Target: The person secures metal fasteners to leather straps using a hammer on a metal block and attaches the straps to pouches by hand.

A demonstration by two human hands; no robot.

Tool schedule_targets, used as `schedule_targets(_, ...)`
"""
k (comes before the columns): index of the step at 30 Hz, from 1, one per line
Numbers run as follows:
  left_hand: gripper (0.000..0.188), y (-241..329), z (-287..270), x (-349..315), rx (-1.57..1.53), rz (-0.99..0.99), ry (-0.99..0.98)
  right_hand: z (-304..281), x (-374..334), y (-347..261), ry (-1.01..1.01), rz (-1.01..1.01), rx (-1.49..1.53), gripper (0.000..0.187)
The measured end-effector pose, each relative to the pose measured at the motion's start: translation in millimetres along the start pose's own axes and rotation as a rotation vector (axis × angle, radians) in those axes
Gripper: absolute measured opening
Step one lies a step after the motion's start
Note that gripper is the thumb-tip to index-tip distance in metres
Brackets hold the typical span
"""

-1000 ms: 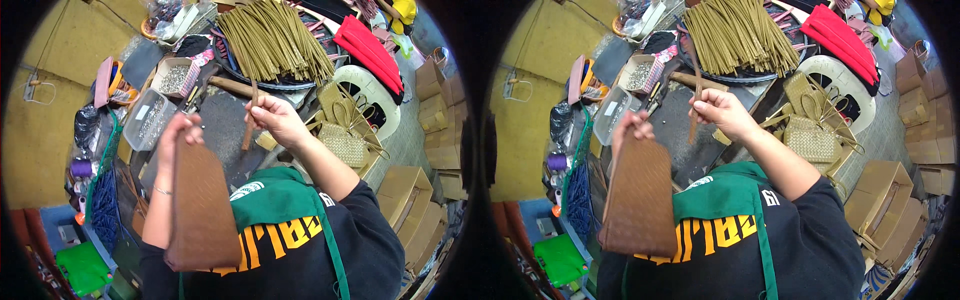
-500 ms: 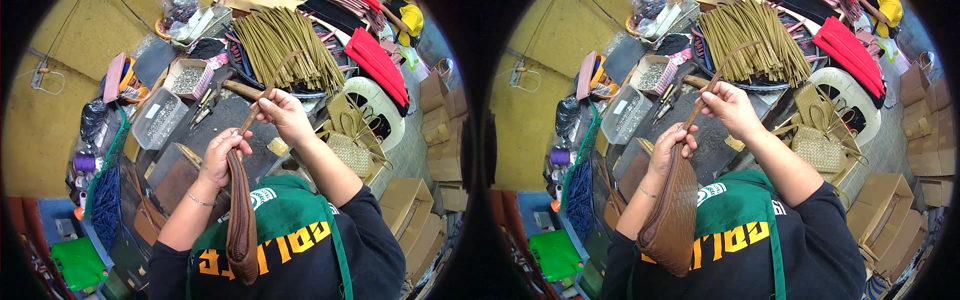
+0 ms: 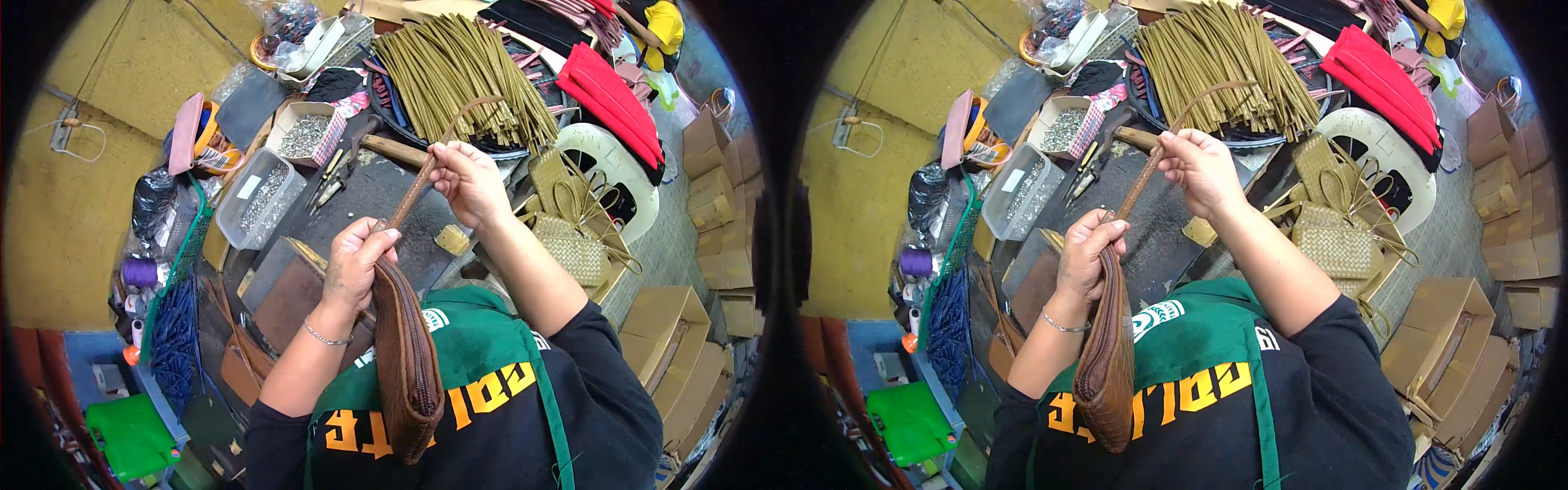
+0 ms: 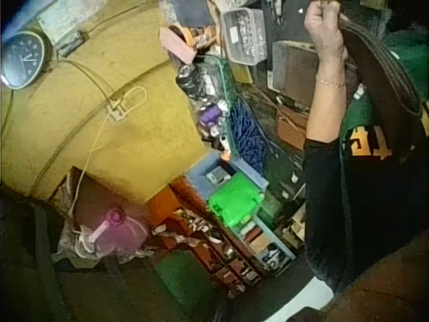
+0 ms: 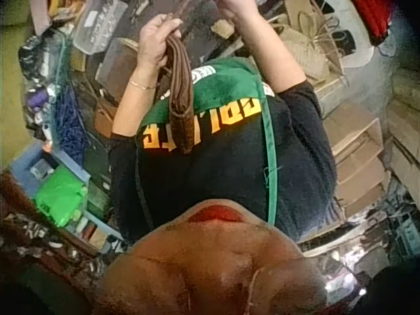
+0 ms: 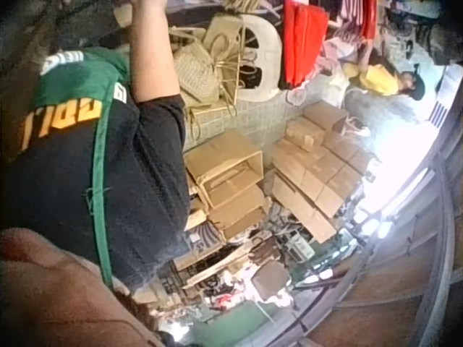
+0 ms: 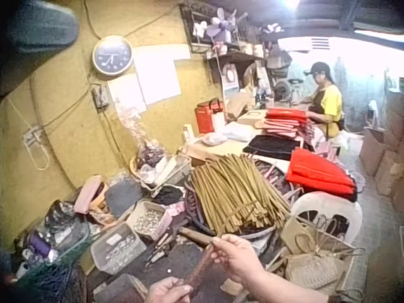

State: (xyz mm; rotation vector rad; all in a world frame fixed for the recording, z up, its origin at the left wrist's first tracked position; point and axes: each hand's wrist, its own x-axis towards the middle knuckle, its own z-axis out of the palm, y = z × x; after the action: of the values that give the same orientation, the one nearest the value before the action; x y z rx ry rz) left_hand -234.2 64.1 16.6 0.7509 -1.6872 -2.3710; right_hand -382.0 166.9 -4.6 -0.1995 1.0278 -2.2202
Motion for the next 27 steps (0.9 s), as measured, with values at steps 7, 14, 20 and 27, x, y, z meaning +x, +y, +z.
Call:
schedule_targets(7, 0.004, -4, 0, 2, -0.042, -0.028, 0.003, -3, 4, 2, 0.031, -0.002, -0.001, 0.011)
schedule_targets(14, 0.007, -2, 2, 0, -0.02, -0.043, 0.012, -4, 2, 1, 0.016, -0.014, -0.03, 0.011)
schedule_targets(20, 0.007, 5, -5, 3, 0.304, 0.221, 0.07, -2, -1, -6, -0.078, 0.023, 0.035, 0.015)
schedule_targets(27, 0.023, 84, 13, -19, 1.663, 1.159, 0.162, 7, -3, -28, -0.363, 0.014, 0.21, 0.031)
